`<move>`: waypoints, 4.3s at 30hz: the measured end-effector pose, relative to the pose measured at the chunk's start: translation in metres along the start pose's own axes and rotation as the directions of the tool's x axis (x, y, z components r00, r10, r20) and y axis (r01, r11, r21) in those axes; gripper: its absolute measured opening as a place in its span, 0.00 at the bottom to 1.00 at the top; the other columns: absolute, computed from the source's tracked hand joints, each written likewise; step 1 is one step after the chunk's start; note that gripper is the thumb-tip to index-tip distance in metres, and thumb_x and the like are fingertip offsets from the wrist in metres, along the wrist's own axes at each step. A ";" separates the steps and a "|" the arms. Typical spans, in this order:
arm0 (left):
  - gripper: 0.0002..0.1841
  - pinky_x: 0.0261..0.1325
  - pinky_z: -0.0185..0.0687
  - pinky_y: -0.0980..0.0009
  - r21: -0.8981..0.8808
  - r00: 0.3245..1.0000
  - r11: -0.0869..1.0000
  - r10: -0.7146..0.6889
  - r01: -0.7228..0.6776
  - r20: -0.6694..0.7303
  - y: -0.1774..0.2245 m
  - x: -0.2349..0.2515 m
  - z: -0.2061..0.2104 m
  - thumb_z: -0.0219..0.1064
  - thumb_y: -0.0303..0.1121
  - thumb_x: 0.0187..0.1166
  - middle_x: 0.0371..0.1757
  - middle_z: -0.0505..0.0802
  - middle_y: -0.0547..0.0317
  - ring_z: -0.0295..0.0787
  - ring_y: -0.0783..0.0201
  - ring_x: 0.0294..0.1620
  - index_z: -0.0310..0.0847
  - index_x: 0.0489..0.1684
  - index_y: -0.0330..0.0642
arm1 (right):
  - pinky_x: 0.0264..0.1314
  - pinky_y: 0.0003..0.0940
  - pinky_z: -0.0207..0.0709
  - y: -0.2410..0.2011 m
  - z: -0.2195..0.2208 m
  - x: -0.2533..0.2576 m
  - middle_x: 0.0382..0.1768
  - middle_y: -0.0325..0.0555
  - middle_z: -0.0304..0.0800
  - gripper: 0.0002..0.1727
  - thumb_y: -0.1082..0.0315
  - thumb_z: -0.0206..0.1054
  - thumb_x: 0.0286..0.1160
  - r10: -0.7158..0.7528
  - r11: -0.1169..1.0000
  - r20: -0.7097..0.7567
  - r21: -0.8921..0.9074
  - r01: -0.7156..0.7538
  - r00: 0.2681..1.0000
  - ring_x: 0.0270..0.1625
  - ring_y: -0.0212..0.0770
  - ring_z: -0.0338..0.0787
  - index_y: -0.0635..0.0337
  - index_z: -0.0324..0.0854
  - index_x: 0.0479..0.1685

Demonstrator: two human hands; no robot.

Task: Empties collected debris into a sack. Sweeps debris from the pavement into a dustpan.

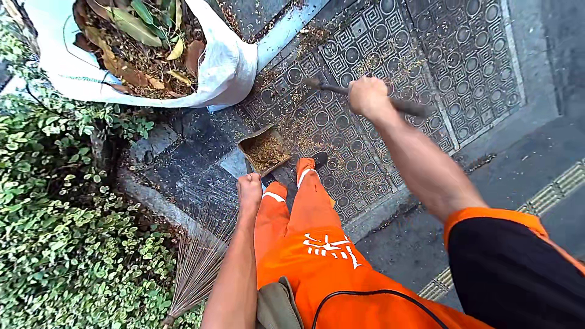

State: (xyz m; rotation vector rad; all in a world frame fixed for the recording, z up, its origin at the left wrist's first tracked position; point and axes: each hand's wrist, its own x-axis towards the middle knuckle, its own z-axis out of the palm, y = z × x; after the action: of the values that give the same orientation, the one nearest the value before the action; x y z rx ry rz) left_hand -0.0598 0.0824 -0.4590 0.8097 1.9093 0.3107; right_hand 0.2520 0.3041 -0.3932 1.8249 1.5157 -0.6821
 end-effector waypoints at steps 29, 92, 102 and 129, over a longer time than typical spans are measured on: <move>0.20 0.31 0.68 0.54 0.055 1.000 0.998 0.000 -0.001 0.030 -0.015 -0.004 -0.007 0.54 0.38 0.85 0.16 0.76 0.61 0.73 0.60 0.21 0.79 0.17 0.45 | 0.41 0.70 0.80 -0.068 0.062 -0.080 0.47 0.73 0.87 0.09 0.76 0.63 0.76 -0.242 0.950 0.154 -0.161 0.266 0.958 0.52 0.74 0.88 0.76 0.83 0.45; 0.22 0.23 0.66 0.53 0.114 0.922 0.942 0.277 -0.316 0.271 -0.023 0.003 -0.017 0.54 0.37 0.79 0.12 0.73 0.58 0.69 0.58 0.15 0.63 0.08 0.47 | 0.57 0.68 0.80 -0.032 0.282 -0.170 0.59 0.70 0.87 0.18 0.65 0.57 0.84 0.306 0.799 0.252 0.456 -0.391 0.918 0.63 0.69 0.87 0.70 0.81 0.61; 0.17 0.44 0.89 0.57 -0.209 0.939 0.953 0.263 -0.217 0.222 -0.064 0.033 -0.095 0.51 0.33 0.84 0.21 0.81 0.70 0.81 0.69 0.25 0.74 0.19 0.49 | 0.58 0.76 0.76 0.039 0.226 -0.204 0.52 0.68 0.91 0.16 0.63 0.67 0.77 -0.005 0.891 0.366 0.424 -0.162 0.930 0.58 0.70 0.89 0.59 0.89 0.58; 0.20 0.32 0.81 0.61 -0.275 0.980 0.950 0.177 -0.146 0.089 -0.075 0.007 -0.099 0.51 0.35 0.83 0.14 0.71 0.70 0.71 0.68 0.18 0.62 0.12 0.55 | 0.58 0.68 0.80 -0.128 0.208 -0.113 0.65 0.71 0.84 0.21 0.69 0.55 0.85 0.056 0.944 0.165 0.313 -0.107 0.985 0.66 0.70 0.86 0.69 0.77 0.72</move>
State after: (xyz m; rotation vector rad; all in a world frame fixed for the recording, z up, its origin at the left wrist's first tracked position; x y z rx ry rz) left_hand -0.1784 0.0445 -0.4578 0.7847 1.6544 0.5981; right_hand 0.1083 0.0874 -0.4640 2.0073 1.2763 -1.0547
